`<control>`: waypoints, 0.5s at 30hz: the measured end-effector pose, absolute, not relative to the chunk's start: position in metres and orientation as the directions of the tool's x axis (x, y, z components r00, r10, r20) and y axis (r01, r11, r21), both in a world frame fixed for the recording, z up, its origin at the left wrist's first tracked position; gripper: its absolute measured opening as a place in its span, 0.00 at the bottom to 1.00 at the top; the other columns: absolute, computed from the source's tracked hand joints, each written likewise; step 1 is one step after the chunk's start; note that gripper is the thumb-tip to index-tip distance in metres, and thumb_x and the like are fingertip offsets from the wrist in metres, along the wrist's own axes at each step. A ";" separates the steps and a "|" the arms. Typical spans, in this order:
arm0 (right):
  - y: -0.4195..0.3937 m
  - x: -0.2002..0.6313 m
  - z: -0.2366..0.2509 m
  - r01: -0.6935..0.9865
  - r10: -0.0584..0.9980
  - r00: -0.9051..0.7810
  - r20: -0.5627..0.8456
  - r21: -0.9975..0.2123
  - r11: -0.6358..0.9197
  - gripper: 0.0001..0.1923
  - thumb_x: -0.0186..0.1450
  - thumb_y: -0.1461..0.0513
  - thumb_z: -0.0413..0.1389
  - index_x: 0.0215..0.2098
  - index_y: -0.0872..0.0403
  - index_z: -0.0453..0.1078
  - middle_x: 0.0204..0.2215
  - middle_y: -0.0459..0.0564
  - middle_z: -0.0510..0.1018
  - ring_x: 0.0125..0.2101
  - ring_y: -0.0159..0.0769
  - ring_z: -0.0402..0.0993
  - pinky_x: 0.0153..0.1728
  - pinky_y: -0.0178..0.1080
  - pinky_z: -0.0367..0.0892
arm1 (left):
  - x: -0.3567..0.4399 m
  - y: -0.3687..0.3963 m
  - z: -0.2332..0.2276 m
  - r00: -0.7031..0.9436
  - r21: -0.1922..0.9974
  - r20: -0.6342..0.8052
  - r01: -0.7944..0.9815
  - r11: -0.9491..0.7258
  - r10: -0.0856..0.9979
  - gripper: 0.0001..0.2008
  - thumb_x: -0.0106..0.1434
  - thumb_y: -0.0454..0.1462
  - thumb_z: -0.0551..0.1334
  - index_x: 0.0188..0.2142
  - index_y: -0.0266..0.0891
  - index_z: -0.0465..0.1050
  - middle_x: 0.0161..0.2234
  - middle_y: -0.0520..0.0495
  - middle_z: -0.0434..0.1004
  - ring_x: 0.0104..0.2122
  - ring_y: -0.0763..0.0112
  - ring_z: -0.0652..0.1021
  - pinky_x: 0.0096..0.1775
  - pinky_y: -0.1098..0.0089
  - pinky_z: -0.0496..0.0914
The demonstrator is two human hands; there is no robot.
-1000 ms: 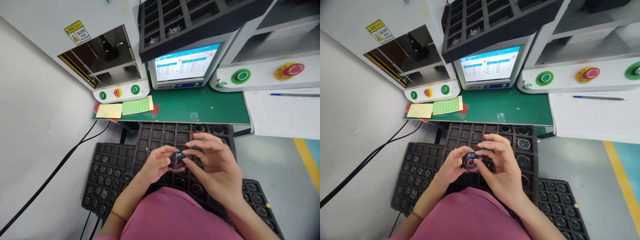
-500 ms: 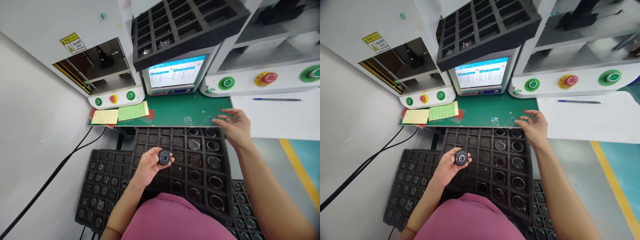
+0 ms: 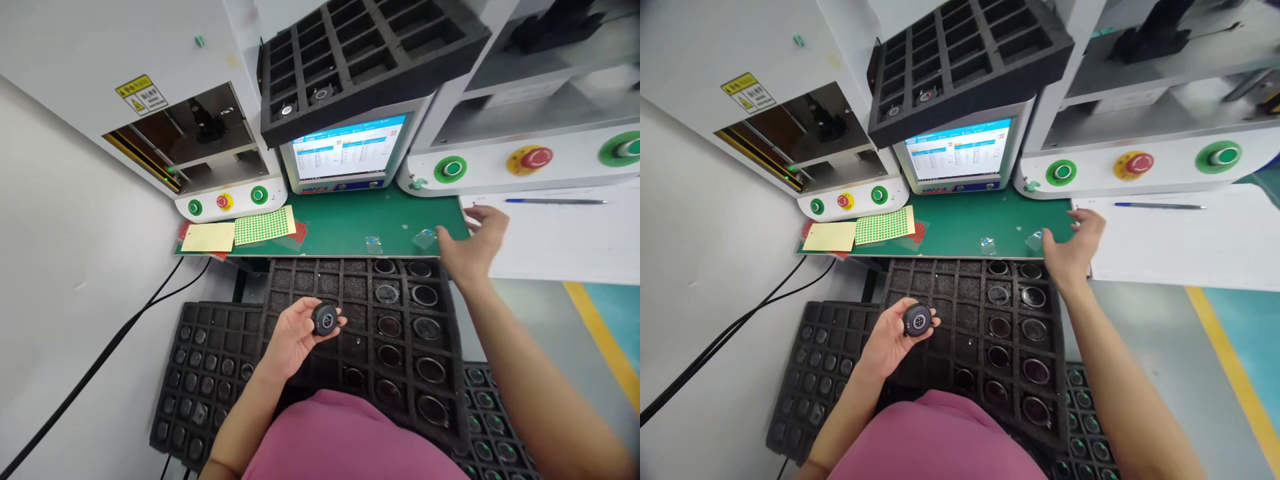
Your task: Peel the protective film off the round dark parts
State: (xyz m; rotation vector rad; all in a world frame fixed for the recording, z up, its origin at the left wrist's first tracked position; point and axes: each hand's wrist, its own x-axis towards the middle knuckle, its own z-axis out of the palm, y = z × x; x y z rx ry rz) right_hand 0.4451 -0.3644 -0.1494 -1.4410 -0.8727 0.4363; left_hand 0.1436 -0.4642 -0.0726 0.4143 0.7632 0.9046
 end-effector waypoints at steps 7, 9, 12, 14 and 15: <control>-0.455 0.352 -0.066 0.032 0.843 0.448 0.299 -0.947 0.319 0.14 0.56 0.66 0.67 0.35 0.49 0.68 0.26 0.42 0.78 0.27 0.35 0.76 0.30 0.40 0.74 | 0.155 -0.469 -0.062 0.393 0.768 -0.193 -0.509 0.388 0.899 0.20 0.53 0.40 0.76 0.43 0.37 0.76 0.41 0.46 0.82 0.44 0.65 0.83 0.45 0.72 0.77; -0.473 0.341 -0.061 -0.061 0.871 0.410 0.272 -0.944 0.324 0.14 0.57 0.68 0.66 0.36 0.50 0.67 0.27 0.42 0.78 0.27 0.32 0.77 0.30 0.35 0.75 | 0.157 -0.472 -0.060 0.414 0.782 -0.123 -0.519 0.345 0.902 0.20 0.54 0.38 0.75 0.45 0.39 0.75 0.44 0.46 0.81 0.46 0.65 0.82 0.47 0.71 0.77; -0.486 0.334 -0.059 -0.135 0.908 0.356 0.220 -0.949 0.283 0.16 0.59 0.70 0.64 0.41 0.49 0.68 0.33 0.43 0.80 0.34 0.32 0.80 0.40 0.35 0.77 | 0.158 -0.472 -0.058 0.469 0.733 -0.138 -0.544 0.409 0.872 0.22 0.56 0.42 0.73 0.48 0.40 0.71 0.43 0.46 0.82 0.41 0.65 0.84 0.41 0.70 0.78; -0.488 0.333 -0.056 -0.157 0.924 0.305 0.231 -0.945 0.287 0.21 0.59 0.71 0.64 0.46 0.46 0.69 0.40 0.46 0.80 0.42 0.35 0.80 0.46 0.40 0.77 | 0.157 -0.470 -0.058 0.523 0.691 -0.215 -0.515 0.507 0.825 0.24 0.57 0.47 0.71 0.47 0.39 0.69 0.38 0.46 0.83 0.34 0.65 0.84 0.32 0.73 0.77; -0.489 0.332 -0.054 -0.168 0.934 0.267 0.236 -0.943 0.286 0.23 0.58 0.71 0.64 0.48 0.45 0.69 0.44 0.46 0.78 0.45 0.36 0.79 0.48 0.41 0.77 | 0.156 -0.469 -0.058 0.550 0.680 -0.257 -0.481 0.553 0.795 0.25 0.56 0.49 0.71 0.46 0.39 0.68 0.35 0.46 0.83 0.30 0.66 0.84 0.29 0.74 0.76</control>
